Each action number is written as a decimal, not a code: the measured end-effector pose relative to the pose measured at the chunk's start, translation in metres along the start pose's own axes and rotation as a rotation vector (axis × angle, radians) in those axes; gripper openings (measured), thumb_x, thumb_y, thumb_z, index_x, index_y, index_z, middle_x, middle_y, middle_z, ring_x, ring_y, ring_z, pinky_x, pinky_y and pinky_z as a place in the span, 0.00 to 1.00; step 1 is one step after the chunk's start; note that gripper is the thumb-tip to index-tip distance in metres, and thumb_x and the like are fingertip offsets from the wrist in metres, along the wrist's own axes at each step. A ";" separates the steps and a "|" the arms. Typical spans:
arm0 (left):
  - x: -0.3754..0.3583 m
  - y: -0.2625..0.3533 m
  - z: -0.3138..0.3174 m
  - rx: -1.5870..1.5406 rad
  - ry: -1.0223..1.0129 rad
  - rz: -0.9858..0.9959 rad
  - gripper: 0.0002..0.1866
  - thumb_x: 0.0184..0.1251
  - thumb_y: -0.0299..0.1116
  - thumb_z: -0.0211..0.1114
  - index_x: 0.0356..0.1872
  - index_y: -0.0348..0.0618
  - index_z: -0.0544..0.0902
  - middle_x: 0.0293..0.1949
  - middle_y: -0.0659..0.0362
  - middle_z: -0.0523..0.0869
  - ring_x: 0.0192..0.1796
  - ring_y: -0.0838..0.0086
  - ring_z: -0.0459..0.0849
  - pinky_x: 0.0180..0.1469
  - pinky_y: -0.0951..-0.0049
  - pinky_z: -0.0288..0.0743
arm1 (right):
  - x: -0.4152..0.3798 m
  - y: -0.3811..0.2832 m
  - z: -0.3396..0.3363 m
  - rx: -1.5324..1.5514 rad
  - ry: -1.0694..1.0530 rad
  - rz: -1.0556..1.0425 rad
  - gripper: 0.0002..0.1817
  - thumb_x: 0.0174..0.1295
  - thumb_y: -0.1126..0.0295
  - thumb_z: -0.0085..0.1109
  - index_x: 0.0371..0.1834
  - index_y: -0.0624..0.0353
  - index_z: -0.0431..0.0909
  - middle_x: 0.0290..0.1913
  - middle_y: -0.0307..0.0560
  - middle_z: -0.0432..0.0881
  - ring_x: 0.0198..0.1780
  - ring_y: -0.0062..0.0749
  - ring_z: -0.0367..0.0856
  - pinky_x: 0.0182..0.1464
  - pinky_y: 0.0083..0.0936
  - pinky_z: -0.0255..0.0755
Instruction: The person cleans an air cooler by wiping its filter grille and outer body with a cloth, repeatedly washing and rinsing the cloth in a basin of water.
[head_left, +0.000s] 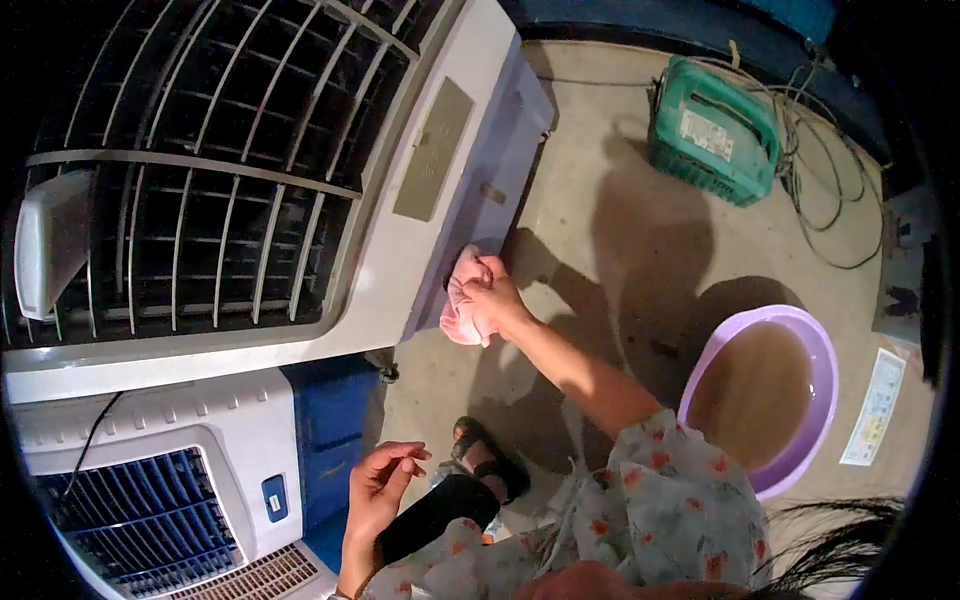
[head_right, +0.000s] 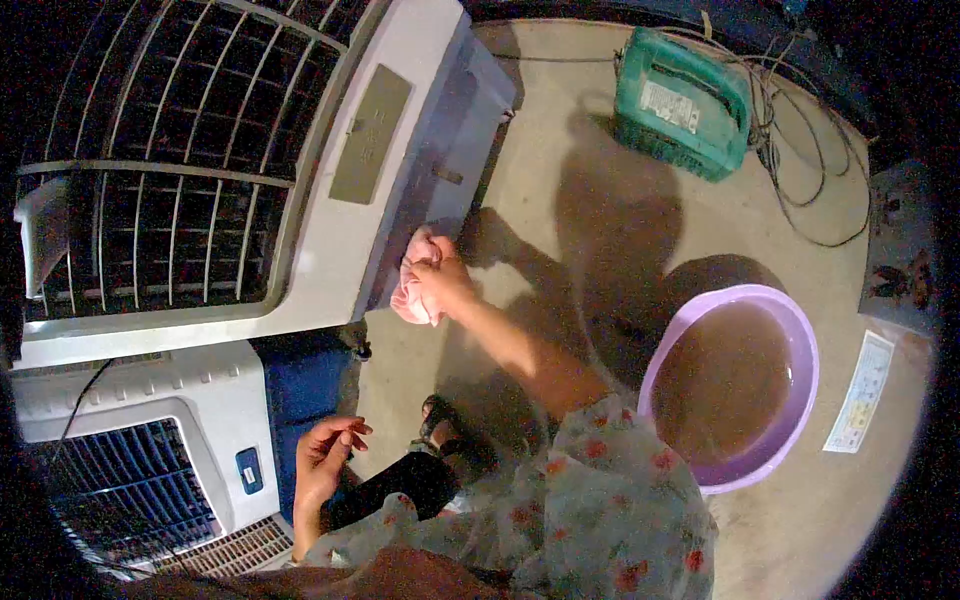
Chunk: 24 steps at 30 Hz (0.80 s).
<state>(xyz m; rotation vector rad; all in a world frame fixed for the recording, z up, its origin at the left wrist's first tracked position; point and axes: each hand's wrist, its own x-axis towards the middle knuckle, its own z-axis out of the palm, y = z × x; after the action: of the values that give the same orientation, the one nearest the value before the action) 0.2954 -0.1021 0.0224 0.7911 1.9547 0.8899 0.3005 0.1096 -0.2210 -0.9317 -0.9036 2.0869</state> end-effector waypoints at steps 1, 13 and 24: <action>0.001 -0.001 -0.001 0.001 -0.007 0.009 0.09 0.64 0.25 0.56 0.44 0.34 0.78 0.39 0.53 0.81 0.41 0.72 0.80 0.40 0.75 0.75 | -0.003 -0.003 0.001 0.006 -0.022 -0.080 0.25 0.50 0.75 0.57 0.54 0.56 0.63 0.46 0.44 0.72 0.49 0.29 0.70 0.50 0.26 0.66; -0.004 0.010 0.000 -0.026 -0.034 0.040 0.09 0.64 0.25 0.56 0.43 0.35 0.79 0.40 0.53 0.81 0.38 0.74 0.80 0.40 0.76 0.75 | -0.018 0.001 -0.017 -0.645 -0.059 -0.325 0.21 0.50 0.75 0.54 0.50 0.47 0.69 0.42 0.47 0.79 0.45 0.44 0.78 0.45 0.34 0.71; 0.012 0.022 0.006 -0.070 -0.030 0.104 0.10 0.65 0.27 0.55 0.44 0.36 0.78 0.38 0.55 0.82 0.36 0.76 0.78 0.39 0.77 0.73 | -0.005 0.018 -0.033 -0.735 -0.201 -0.174 0.25 0.47 0.79 0.53 0.52 0.50 0.71 0.44 0.51 0.78 0.45 0.44 0.77 0.45 0.35 0.70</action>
<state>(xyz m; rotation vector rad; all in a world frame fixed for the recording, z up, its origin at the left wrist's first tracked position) 0.2998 -0.0792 0.0323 0.8665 1.8598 0.9976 0.3244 0.1059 -0.2502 -0.9493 -1.8566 1.7240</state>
